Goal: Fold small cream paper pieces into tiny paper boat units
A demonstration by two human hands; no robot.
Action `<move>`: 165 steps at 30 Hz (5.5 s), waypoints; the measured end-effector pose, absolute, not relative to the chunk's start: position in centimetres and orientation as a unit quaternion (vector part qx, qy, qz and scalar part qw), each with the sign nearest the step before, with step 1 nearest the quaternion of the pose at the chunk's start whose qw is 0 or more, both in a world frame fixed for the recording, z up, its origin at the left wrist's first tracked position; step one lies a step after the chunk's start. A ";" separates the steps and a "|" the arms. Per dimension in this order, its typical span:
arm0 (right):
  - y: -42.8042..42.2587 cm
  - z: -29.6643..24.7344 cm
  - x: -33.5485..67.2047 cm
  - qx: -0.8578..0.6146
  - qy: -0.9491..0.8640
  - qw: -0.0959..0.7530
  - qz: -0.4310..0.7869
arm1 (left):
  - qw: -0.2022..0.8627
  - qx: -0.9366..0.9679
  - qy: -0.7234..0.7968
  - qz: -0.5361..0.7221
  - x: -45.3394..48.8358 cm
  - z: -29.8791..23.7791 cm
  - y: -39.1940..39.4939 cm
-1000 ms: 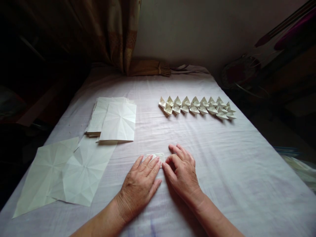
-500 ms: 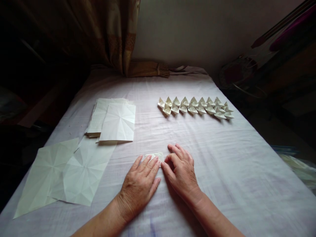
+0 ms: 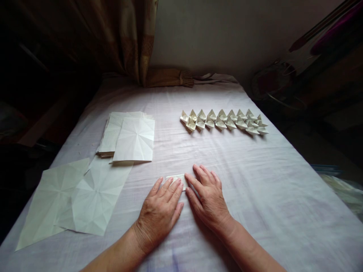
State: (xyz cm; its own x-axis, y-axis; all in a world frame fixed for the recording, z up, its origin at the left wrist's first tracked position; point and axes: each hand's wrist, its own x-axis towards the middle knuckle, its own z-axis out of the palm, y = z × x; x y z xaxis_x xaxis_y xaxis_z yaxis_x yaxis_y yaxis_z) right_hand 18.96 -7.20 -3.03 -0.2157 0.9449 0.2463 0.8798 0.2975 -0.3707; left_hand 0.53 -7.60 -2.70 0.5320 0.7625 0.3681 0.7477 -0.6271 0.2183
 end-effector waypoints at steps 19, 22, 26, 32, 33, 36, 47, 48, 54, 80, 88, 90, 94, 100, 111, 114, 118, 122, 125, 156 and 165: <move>-7.4 -2.7 19.3 -0.557 -0.792 0.242 0.057 | -0.006 0.895 0.406 0.183 0.2 -2.2 -7.3; -7.7 -2.6 19.8 -0.533 -0.807 0.249 0.058 | 0.002 0.894 0.410 0.181 0.3 -2.2 -7.3; -8.0 -2.3 20.5 -0.507 -0.830 0.226 0.043 | 0.011 0.896 0.408 0.172 0.3 -2.1 -7.3; -7.7 -2.2 21.4 -0.471 -0.852 0.230 0.004 | 0.003 0.904 0.395 0.165 -0.1 -1.9 -7.1; -7.6 -2.3 21.5 -0.462 -0.856 0.232 0.002 | 0.000 0.905 0.393 0.162 -0.2 -2.0 -7.1; -7.4 -2.6 21.7 -0.435 -0.870 0.233 0.003 | -0.006 0.911 0.385 0.149 -0.5 -2.0 -7.0; -6.1 -2.4 22.3 -0.328 -0.921 0.212 0.009 | -0.002 0.935 0.338 0.107 -4.4 -1.0 -6.5; -6.1 -2.3 22.3 -0.329 -0.921 0.209 0.010 | -0.004 0.933 0.343 0.107 -4.8 -1.0 -6.7; -6.1 -2.1 22.1 -0.327 -0.918 0.224 0.011 | 0.008 0.933 0.346 0.098 -5.5 -0.6 -7.0; -6.8 -2.0 21.2 -0.407 -0.892 0.192 0.049 | 0.027 0.917 0.381 0.113 -2.2 0.9 -5.3; -6.9 -3.0 19.1 -0.447 -0.882 0.117 0.092 | -0.010 0.887 0.442 0.132 -1.4 -1.1 -5.6; -7.0 -3.0 19.6 -0.461 -0.875 0.114 0.091 | -0.010 0.884 0.449 0.131 -1.4 -1.0 -5.5; -7.3 -2.9 20.2 -0.480 -0.866 0.116 0.084 | -0.009 0.884 0.451 0.122 -1.3 -0.6 -5.4; -7.6 -2.8 19.7 -0.528 -0.837 0.116 0.081 | -0.027 0.884 0.454 0.104 -1.0 -0.7 -5.5; -5.7 -2.5 18.8 -0.568 -0.795 0.193 0.091 | -0.002 0.886 0.455 0.092 -0.5 0.5 -5.0; -5.6 -2.6 18.4 -0.570 -0.784 0.226 0.098 | 0.045 0.877 0.472 0.072 -0.2 1.1 -4.7; -5.7 -3.3 18.4 -0.563 -0.773 0.269 0.113 | 0.104 0.859 0.498 0.051 0.1 1.6 -4.4; -5.7 -3.7 18.7 -0.547 -0.771 0.298 0.131 | 0.120 0.853 0.504 0.058 0.1 1.6 -4.1; -5.6 -3.7 18.8 -0.537 -0.768 0.319 0.143 | 0.133 0.850 0.505 0.066 -0.1 1.3 -4.0; -4.3 -3.7 19.7 -0.569 -0.657 0.440 0.226 | 0.212 0.698 0.538 0.423 0.9 -3.3 -3.1; -4.3 -3.4 19.8 -0.569 -0.669 0.428 0.213 | 0.242 0.695 0.539 0.409 1.0 -2.8 -3.3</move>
